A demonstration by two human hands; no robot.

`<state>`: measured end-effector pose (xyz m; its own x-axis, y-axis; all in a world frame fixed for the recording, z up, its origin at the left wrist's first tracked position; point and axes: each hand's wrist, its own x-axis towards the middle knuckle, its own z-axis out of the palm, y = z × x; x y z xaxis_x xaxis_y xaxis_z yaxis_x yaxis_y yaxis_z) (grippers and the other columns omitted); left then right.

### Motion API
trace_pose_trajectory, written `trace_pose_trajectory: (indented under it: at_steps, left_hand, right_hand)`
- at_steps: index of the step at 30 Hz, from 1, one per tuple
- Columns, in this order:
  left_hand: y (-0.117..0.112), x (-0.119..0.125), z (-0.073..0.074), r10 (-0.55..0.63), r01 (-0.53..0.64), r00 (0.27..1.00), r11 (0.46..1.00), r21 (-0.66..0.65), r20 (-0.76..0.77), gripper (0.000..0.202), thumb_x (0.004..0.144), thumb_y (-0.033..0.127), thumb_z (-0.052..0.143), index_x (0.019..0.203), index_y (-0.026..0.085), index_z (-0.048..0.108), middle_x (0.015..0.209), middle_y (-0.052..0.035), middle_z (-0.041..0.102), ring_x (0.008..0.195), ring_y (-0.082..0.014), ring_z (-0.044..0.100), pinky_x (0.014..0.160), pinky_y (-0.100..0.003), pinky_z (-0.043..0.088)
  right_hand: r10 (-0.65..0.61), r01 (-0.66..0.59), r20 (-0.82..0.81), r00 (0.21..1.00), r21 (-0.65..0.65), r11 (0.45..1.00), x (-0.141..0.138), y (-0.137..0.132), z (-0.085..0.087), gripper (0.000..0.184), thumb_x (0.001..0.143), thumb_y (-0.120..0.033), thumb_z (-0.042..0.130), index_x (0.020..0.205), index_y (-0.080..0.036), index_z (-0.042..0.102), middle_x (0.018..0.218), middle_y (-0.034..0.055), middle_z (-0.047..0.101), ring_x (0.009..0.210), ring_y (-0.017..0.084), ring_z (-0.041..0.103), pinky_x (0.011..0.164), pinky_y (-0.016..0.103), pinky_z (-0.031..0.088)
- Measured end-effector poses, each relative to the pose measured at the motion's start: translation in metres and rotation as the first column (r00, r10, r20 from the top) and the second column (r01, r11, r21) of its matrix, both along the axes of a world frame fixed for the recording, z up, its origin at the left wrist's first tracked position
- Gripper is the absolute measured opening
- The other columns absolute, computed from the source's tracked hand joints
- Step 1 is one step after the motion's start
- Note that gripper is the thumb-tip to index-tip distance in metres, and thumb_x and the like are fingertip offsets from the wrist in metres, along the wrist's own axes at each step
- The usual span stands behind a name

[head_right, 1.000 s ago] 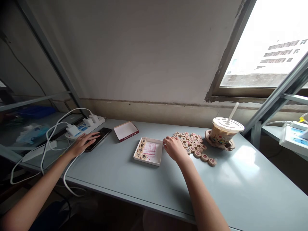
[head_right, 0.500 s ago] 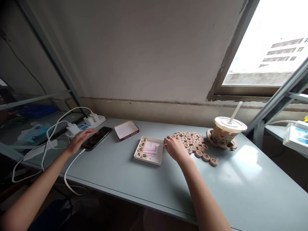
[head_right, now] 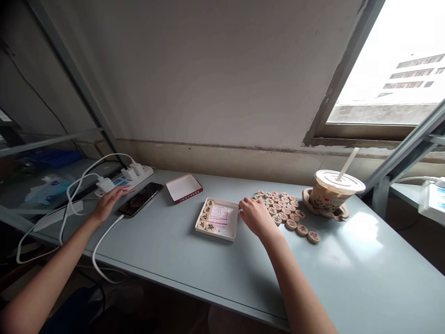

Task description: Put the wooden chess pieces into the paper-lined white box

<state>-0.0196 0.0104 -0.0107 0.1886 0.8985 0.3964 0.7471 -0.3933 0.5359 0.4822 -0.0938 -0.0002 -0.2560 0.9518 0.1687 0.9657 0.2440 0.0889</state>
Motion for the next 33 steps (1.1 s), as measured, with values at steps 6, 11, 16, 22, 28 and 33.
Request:
trace_pose_trajectory:
  at_steps: [6,11,16,22,28,33]
  left_hand:
    - [0.002,0.005,-0.002,-0.124,0.123,0.992,0.992,-0.036,-0.024,0.052,0.089,0.055,0.031,0.122,0.02,0.051,0.117,-0.0071,0.066,0.12,-0.0246,0.05,0.107,-0.039,0.03]
    - [0.004,-0.001,-0.004,-0.024,0.021,0.988,1.0,-0.024,-0.155,0.05,0.089,0.055,0.03,0.119,0.024,0.054,0.114,-0.0049,0.067,0.117,-0.0261,0.052,0.111,-0.045,0.02]
    - [0.014,-0.01,-0.002,0.018,-0.017,0.998,1.0,0.019,-0.064,0.053,0.087,0.057,0.033,0.118,0.02,0.055,0.118,-0.0072,0.065,0.115,-0.0256,0.054,0.104,-0.04,0.033]
    - [0.026,0.004,0.006,-0.083,0.083,0.994,0.996,-0.016,-0.072,0.052,0.088,0.054,0.032,0.12,0.02,0.054,0.119,-0.0064,0.065,0.117,-0.024,0.053,0.102,-0.037,0.036]
    - [0.034,0.021,0.015,-0.151,0.149,0.983,0.988,-0.031,-0.103,0.052,0.089,0.054,0.031,0.118,0.019,0.055,0.118,-0.0072,0.065,0.114,-0.0251,0.054,0.102,-0.038,0.036]
    - [0.043,0.021,0.014,-0.12,0.12,0.983,0.993,-0.01,-0.139,0.053,0.089,0.055,0.029,0.117,0.019,0.056,0.117,-0.0071,0.065,0.111,-0.0253,0.055,0.101,-0.037,0.035]
  right_hand:
    - [-0.016,0.016,0.007,1.0,-0.006,1.0,-0.001,0.0,-0.001,0.021,0.088,-0.016,0.044,0.099,-0.016,0.062,0.099,0.0081,0.063,0.086,0.021,0.06,0.076,0.032,0.038]
    - [-0.015,0.015,0.006,1.0,-0.001,1.0,-0.002,0.0,-0.002,0.023,0.087,-0.015,0.044,0.099,-0.016,0.063,0.102,0.0094,0.062,0.087,0.021,0.06,0.076,0.033,0.039]
    - [-0.02,0.02,0.029,0.999,0.021,1.0,-0.004,-0.001,-0.001,0.023,0.087,-0.016,0.044,0.099,-0.017,0.064,0.101,0.0088,0.063,0.087,0.02,0.06,0.076,0.033,0.039]
    - [-0.095,0.09,0.026,0.995,0.168,0.982,-0.011,-0.002,0.012,0.024,0.091,-0.018,0.04,0.088,-0.017,0.064,0.091,0.0093,0.064,0.085,0.022,0.058,0.073,0.033,0.038]
    - [0.189,-0.18,-0.198,0.962,0.066,0.982,-0.036,-0.005,0.011,0.024,0.092,-0.023,0.043,0.111,-0.022,0.058,0.112,0.0074,0.06,0.098,0.02,0.057,0.081,0.034,0.043]
    - [0.277,-0.291,-0.251,0.928,-0.02,0.957,-0.054,-0.009,-0.004,0.025,0.09,-0.022,0.048,0.112,-0.027,0.061,0.113,0.0065,0.06,0.099,0.021,0.058,0.085,0.038,0.045]
